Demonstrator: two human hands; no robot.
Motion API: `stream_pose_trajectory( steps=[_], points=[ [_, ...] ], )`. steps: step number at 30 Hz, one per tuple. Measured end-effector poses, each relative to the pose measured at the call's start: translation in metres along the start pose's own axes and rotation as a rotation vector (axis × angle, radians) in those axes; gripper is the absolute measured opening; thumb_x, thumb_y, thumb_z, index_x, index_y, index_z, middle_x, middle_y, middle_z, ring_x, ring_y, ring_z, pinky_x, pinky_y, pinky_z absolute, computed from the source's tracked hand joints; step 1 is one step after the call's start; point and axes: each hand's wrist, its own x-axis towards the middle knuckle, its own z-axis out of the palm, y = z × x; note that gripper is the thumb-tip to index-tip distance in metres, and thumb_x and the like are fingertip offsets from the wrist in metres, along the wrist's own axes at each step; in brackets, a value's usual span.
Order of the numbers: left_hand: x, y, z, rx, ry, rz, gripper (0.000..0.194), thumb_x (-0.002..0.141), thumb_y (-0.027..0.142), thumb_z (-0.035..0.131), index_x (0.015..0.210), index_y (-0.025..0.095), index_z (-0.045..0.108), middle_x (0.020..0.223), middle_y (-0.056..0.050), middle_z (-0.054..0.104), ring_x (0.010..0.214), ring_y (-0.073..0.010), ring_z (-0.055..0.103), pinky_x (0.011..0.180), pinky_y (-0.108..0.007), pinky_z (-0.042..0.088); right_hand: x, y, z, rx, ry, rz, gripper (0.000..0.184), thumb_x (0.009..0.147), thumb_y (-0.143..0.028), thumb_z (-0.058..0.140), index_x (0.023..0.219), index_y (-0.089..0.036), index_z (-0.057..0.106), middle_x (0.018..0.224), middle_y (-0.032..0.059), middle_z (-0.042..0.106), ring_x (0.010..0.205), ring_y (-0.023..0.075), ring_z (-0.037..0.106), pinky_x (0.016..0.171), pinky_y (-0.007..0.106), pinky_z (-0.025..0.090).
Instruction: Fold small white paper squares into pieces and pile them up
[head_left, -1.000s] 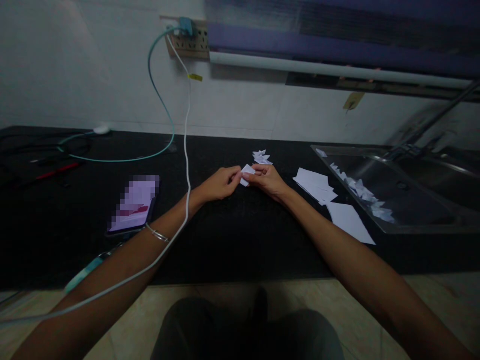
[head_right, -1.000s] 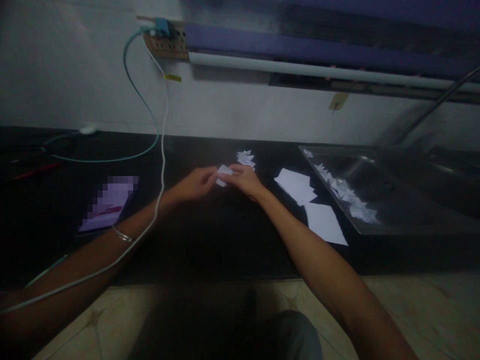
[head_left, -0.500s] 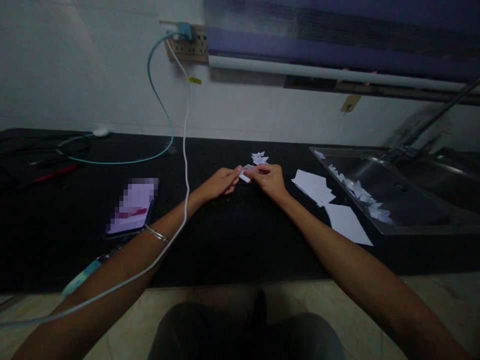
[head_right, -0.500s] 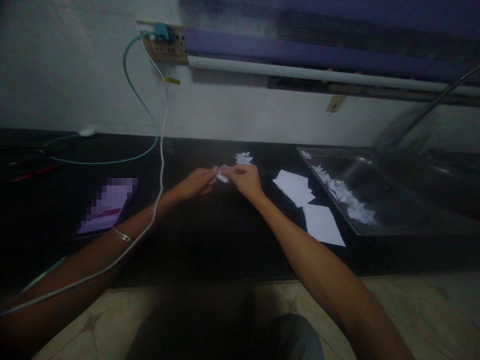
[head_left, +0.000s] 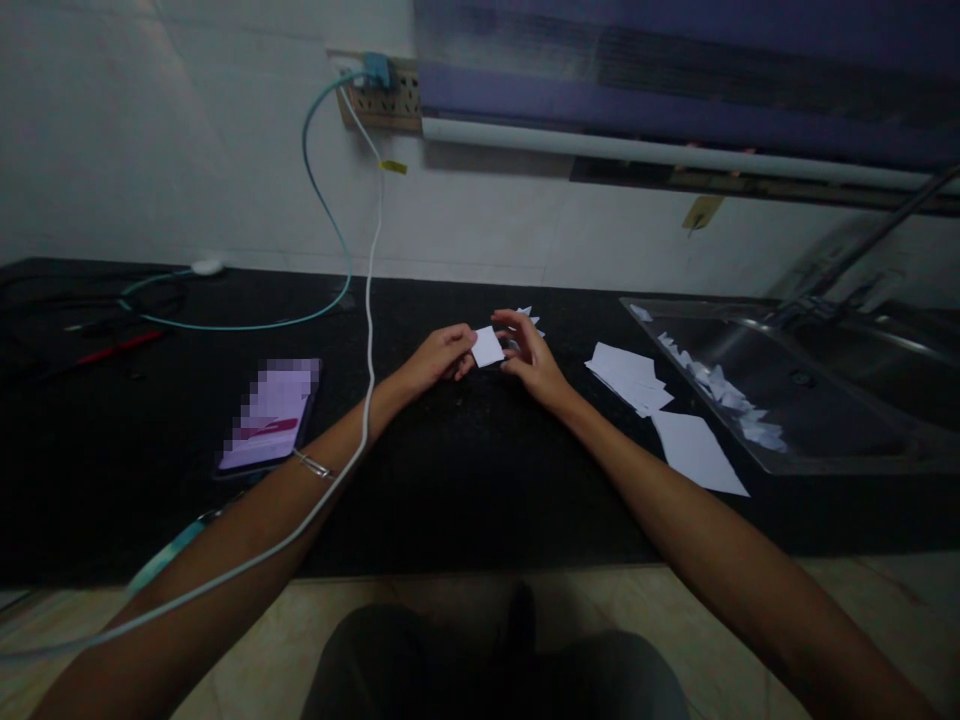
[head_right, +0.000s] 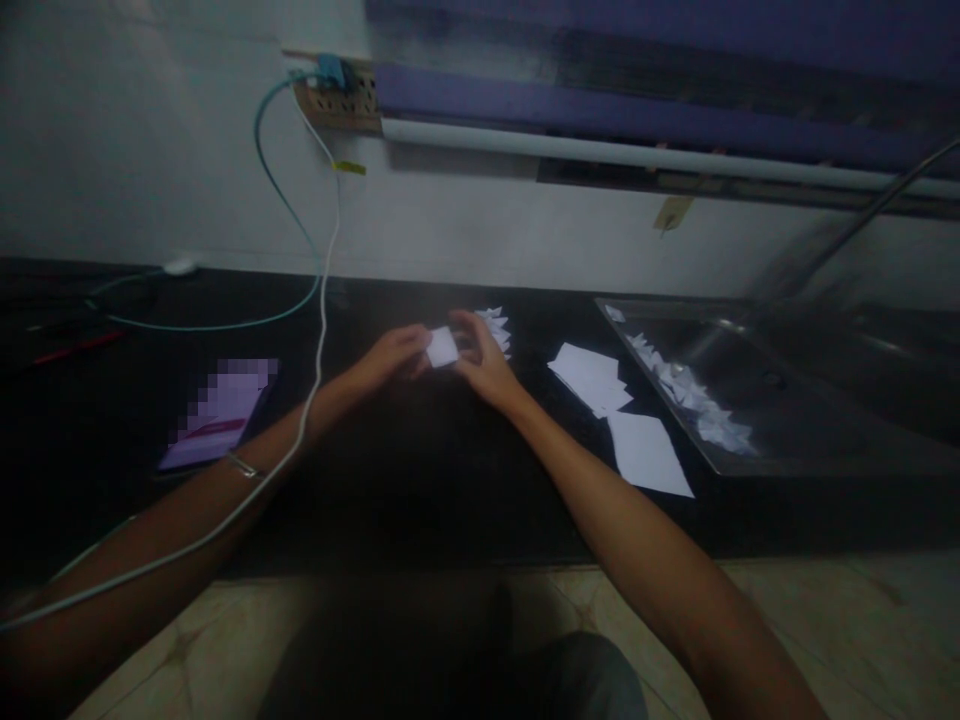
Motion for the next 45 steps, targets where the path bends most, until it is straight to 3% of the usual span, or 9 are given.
stream_pose_trajectory(
  steps=[6,11,18,25,30,45],
  points=[
    [-0.002,0.001,-0.001,0.084,-0.028,0.093,0.043,0.094,0.054,0.058,0.070,0.019,0.054,0.053,0.005,0.049,0.048,-0.0080,0.043,0.051,-0.024,0.034,0.004,0.006,0.003,0.023,0.084,0.123,0.042,0.077,-0.045,0.079,0.112,-0.026,0.065,0.113,0.0075,0.071,0.104,0.0241,0.066,0.097,0.044,0.055],
    [-0.001,-0.002,0.002,0.104,-0.010,0.078,0.040,0.093,0.052,0.062,0.073,0.018,0.061,0.053,0.005,0.047,0.046,-0.0071,0.039,0.047,-0.023,0.026,0.006,0.010,0.000,-0.016,0.145,0.121,0.035,0.072,-0.050,0.083,0.090,-0.022,0.071,0.089,0.0048,0.072,0.086,0.0214,0.068,0.087,0.042,0.057],
    [-0.004,0.003,0.003,0.045,-0.019,0.002,0.028,0.091,0.037,0.065,0.071,0.019,0.061,0.054,0.004,0.049,0.047,-0.0075,0.043,0.049,-0.024,0.030,0.006,0.012,-0.001,-0.011,0.228,0.122,0.029,0.072,-0.045,0.083,0.085,-0.021,0.074,0.085,0.0046,0.073,0.079,0.0196,0.068,0.080,0.039,0.058],
    [-0.004,0.000,0.002,0.032,-0.032,0.022,0.026,0.091,0.032,0.063,0.069,0.018,0.059,0.053,0.005,0.049,0.047,-0.0076,0.044,0.051,-0.024,0.031,0.005,0.003,0.001,-0.070,0.230,0.094,0.025,0.073,-0.041,0.081,0.083,-0.019,0.073,0.081,0.0047,0.074,0.074,0.0186,0.068,0.076,0.037,0.056],
    [-0.004,0.004,0.002,0.038,-0.060,0.040,0.032,0.095,0.032,0.056,0.066,0.018,0.056,0.051,0.004,0.049,0.047,-0.0078,0.044,0.052,-0.023,0.033,0.003,-0.001,0.003,-0.108,0.213,0.072,0.021,0.076,-0.039,0.079,0.081,-0.019,0.073,0.079,0.0044,0.074,0.074,0.0187,0.068,0.072,0.035,0.055],
    [-0.004,-0.002,0.001,0.054,-0.061,0.062,0.036,0.098,0.039,0.057,0.069,0.018,0.055,0.054,0.004,0.050,0.048,-0.0073,0.044,0.052,-0.022,0.032,0.000,-0.004,0.005,-0.172,0.225,0.032,0.014,0.080,-0.032,0.075,0.084,-0.019,0.075,0.082,0.0048,0.075,0.075,0.0186,0.069,0.069,0.033,0.056]
  ],
)
